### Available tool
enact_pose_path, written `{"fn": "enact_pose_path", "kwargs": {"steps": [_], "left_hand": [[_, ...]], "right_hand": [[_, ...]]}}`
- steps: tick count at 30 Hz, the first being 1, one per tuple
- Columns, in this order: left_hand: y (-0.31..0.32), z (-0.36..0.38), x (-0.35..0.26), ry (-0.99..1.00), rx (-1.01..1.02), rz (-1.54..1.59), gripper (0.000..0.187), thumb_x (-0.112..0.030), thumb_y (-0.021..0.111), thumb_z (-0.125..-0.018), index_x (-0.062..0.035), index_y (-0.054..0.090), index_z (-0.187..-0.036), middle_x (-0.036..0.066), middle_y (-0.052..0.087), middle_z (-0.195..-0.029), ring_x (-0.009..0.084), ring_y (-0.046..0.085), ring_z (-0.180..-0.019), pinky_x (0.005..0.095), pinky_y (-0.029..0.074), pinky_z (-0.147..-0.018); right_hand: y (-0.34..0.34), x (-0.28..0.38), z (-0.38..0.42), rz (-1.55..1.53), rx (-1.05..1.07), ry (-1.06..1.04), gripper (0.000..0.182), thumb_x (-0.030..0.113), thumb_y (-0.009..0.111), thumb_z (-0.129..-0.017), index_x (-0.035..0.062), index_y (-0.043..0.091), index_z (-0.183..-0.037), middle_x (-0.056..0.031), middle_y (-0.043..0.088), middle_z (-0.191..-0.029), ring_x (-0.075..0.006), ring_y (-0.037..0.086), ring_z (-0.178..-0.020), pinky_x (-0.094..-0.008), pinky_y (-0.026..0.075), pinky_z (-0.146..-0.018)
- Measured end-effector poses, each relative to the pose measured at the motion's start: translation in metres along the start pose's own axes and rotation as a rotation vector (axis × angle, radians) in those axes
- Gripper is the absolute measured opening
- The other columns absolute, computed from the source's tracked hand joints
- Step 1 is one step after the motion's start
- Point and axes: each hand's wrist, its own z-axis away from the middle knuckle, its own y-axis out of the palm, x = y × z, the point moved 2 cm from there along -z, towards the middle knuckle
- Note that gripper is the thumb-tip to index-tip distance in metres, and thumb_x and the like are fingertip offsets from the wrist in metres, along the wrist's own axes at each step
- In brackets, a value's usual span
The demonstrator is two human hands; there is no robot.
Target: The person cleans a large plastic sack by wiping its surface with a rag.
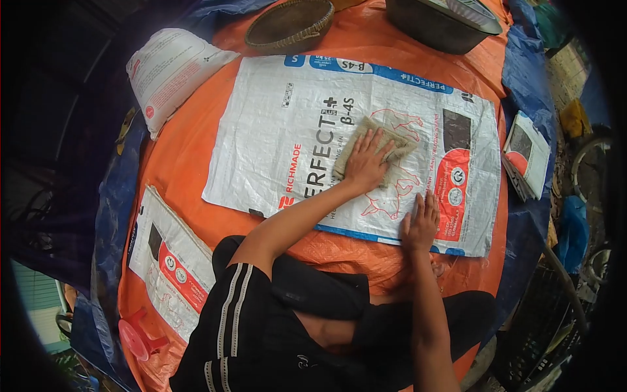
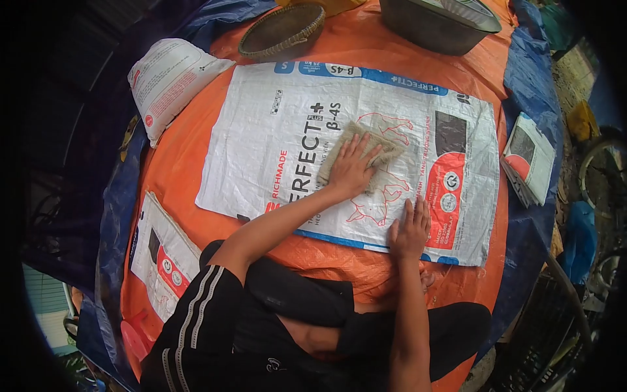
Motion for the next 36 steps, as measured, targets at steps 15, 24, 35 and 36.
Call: {"fn": "enact_pose_path", "kwargs": {"steps": [15,24,35,36], "left_hand": [[-0.132,0.073,0.260,-0.513,-0.048,-0.391,0.059,-0.043,0.040,-0.100,-0.0211,0.031,-0.154,0.015,0.020,-0.161,0.0314,0.019,-0.148,0.0445,0.012,-0.120],[-0.168,0.097,0.303,-0.592,-0.071,-0.405,0.055,-0.040,0.040,-0.101,-0.0180,0.037,-0.151,0.015,0.021,-0.160,0.0338,0.019,-0.148,0.0463,0.013,-0.120],[-0.084,0.060,0.120,-0.244,0.177,-0.074,0.057,-0.040,0.044,-0.100,-0.0230,0.032,-0.153,0.014,0.014,-0.163,0.0389,0.010,-0.149,0.0558,0.006,-0.119],[-0.071,0.053,0.092,-0.175,0.181,-0.075,0.057,-0.041,0.044,-0.100,-0.0227,0.031,-0.153,0.015,0.013,-0.162,0.0395,0.010,-0.149,0.0562,0.006,-0.119]], "right_hand": [[0.003,-0.002,0.000,0.046,0.009,-0.006,0.057,0.020,0.054,-0.084,0.0062,0.046,-0.139,-0.0194,0.038,-0.150,-0.0369,0.033,-0.141,-0.0477,0.024,-0.116],[0.005,-0.007,0.004,0.130,0.205,0.021,0.064,0.022,0.053,-0.087,0.0046,0.036,-0.147,-0.0223,0.027,-0.155,-0.0385,0.024,-0.145,-0.0507,0.019,-0.117],[-0.009,0.011,-0.097,0.293,0.902,0.657,0.172,0.040,0.100,-0.033,0.0213,-0.021,-0.153,-0.0324,-0.031,-0.151,-0.0608,-0.008,-0.141,-0.0760,0.022,-0.104],[-0.004,0.012,-0.102,0.295,0.905,0.658,0.172,0.040,0.100,-0.033,0.0213,-0.021,-0.153,-0.0324,-0.031,-0.151,-0.0608,-0.008,-0.141,-0.0760,0.022,-0.104]]}}
